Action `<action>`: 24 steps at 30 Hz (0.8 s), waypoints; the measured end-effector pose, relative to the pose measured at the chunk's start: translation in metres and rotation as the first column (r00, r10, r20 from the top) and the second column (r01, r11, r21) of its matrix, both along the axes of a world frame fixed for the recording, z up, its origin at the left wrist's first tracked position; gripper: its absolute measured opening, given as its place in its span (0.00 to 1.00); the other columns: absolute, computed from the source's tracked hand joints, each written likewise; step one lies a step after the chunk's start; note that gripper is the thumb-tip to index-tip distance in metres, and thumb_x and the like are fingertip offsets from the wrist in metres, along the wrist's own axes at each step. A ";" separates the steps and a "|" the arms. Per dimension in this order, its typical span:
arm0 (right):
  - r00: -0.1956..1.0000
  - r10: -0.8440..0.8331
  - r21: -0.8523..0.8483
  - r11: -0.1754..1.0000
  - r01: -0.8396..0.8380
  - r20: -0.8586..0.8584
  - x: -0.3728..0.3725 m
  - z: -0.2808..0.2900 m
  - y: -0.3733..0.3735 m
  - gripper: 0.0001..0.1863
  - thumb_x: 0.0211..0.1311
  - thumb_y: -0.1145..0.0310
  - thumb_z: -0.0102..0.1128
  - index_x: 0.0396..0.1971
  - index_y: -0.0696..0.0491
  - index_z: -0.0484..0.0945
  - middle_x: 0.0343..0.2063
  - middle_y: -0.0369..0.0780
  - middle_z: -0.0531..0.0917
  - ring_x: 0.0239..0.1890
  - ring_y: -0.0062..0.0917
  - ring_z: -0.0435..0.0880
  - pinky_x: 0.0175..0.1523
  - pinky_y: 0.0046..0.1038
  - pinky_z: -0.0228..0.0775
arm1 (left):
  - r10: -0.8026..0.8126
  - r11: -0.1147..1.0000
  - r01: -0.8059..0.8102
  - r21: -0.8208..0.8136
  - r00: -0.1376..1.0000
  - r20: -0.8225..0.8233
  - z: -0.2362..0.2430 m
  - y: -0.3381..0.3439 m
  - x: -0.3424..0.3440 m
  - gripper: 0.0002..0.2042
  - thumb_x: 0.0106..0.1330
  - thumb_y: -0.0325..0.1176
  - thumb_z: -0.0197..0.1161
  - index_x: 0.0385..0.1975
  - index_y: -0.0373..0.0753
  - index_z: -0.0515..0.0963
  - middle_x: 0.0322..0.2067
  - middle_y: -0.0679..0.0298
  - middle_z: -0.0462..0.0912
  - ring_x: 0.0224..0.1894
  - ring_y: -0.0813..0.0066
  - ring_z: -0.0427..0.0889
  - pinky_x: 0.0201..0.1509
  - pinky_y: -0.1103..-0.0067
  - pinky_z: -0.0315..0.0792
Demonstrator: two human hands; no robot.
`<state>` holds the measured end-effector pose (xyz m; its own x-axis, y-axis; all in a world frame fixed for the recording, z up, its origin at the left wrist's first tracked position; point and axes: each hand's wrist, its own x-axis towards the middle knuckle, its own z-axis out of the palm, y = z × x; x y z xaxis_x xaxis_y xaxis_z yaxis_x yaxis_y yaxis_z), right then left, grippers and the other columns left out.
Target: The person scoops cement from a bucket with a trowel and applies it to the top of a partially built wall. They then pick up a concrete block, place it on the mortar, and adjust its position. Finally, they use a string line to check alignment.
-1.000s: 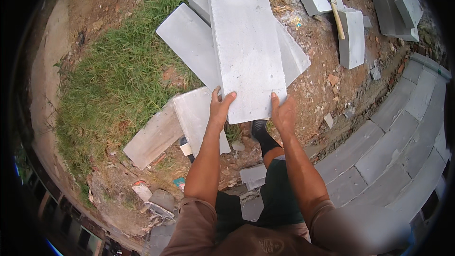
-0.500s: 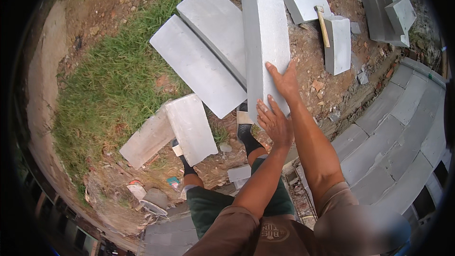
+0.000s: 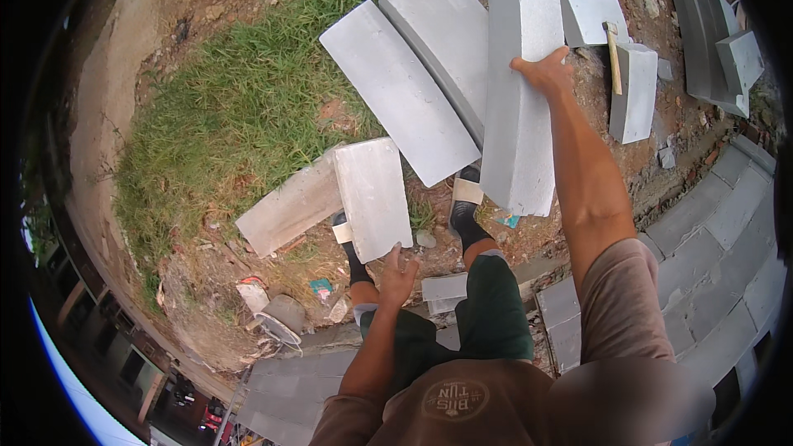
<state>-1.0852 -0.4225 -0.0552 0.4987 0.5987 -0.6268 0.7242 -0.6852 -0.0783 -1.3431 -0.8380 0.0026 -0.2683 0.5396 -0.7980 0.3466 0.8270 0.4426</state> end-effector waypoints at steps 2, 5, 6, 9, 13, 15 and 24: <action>1.000 0.014 0.027 1.000 -0.014 0.003 0.008 -0.001 -0.006 0.65 0.34 0.44 0.68 0.65 0.58 0.36 0.60 0.59 0.55 0.60 0.53 0.62 0.60 0.45 0.58 | 0.099 0.987 -0.125 -0.098 0.967 -0.235 0.044 -0.086 -0.074 0.28 0.59 0.44 0.60 0.54 0.29 0.66 0.48 0.44 0.74 0.51 0.54 0.74 0.55 0.69 0.67; 1.000 0.027 0.054 0.998 -0.026 -0.015 0.008 0.016 -0.032 0.64 0.35 0.47 0.69 0.64 0.61 0.37 0.58 0.62 0.57 0.59 0.53 0.63 0.61 0.42 0.60 | 0.172 0.907 -0.334 -0.257 0.851 -0.496 0.138 -0.215 -0.151 0.21 0.59 0.41 0.59 0.42 0.26 0.72 0.39 0.47 0.78 0.42 0.54 0.77 0.47 0.67 0.69; 0.999 0.036 0.045 0.998 -0.034 -0.036 0.006 0.022 -0.045 0.63 0.36 0.48 0.69 0.64 0.61 0.37 0.58 0.62 0.58 0.58 0.53 0.64 0.61 0.41 0.60 | 0.088 0.913 -0.310 -0.265 0.784 -0.614 0.174 -0.284 -0.169 0.20 0.59 0.41 0.59 0.40 0.26 0.73 0.39 0.46 0.78 0.43 0.51 0.76 0.48 0.66 0.69; 0.991 0.136 0.125 0.983 -0.136 0.012 0.022 0.029 -0.098 0.61 0.36 0.50 0.70 0.64 0.62 0.40 0.56 0.63 0.60 0.57 0.52 0.65 0.61 0.40 0.61 | -0.012 0.702 -0.442 -0.559 0.777 -0.630 0.256 -0.360 -0.178 0.24 0.56 0.41 0.60 0.46 0.26 0.72 0.44 0.41 0.76 0.49 0.50 0.75 0.53 0.66 0.69; 0.984 0.168 0.095 0.980 -0.173 0.065 0.006 0.090 -0.172 0.60 0.34 0.49 0.70 0.64 0.60 0.43 0.54 0.62 0.63 0.55 0.51 0.68 0.56 0.41 0.65 | -0.074 0.540 -0.309 -0.783 0.909 -0.410 0.294 -0.423 -0.185 0.28 0.54 0.46 0.61 0.46 0.26 0.73 0.47 0.41 0.75 0.53 0.49 0.72 0.58 0.66 0.66; 0.978 0.181 0.020 0.983 -0.184 0.105 -0.006 0.122 -0.212 0.60 0.34 0.49 0.70 0.64 0.60 0.44 0.53 0.61 0.63 0.55 0.51 0.68 0.56 0.41 0.65 | -0.216 0.661 -0.080 -0.746 0.932 -0.291 0.286 -0.445 -0.224 0.26 0.54 0.45 0.61 0.45 0.28 0.74 0.45 0.42 0.76 0.52 0.49 0.73 0.57 0.67 0.66; 0.980 0.118 -0.167 0.982 -0.091 0.161 -0.090 0.329 -0.386 0.62 0.30 0.47 0.68 0.64 0.60 0.44 0.53 0.58 0.65 0.54 0.51 0.70 0.56 0.40 0.66 | 0.076 0.992 -0.073 0.103 0.997 -0.026 0.132 -0.177 -0.362 0.16 0.63 0.38 0.55 0.40 0.29 0.74 0.36 0.57 0.77 0.38 0.70 0.74 0.44 0.75 0.68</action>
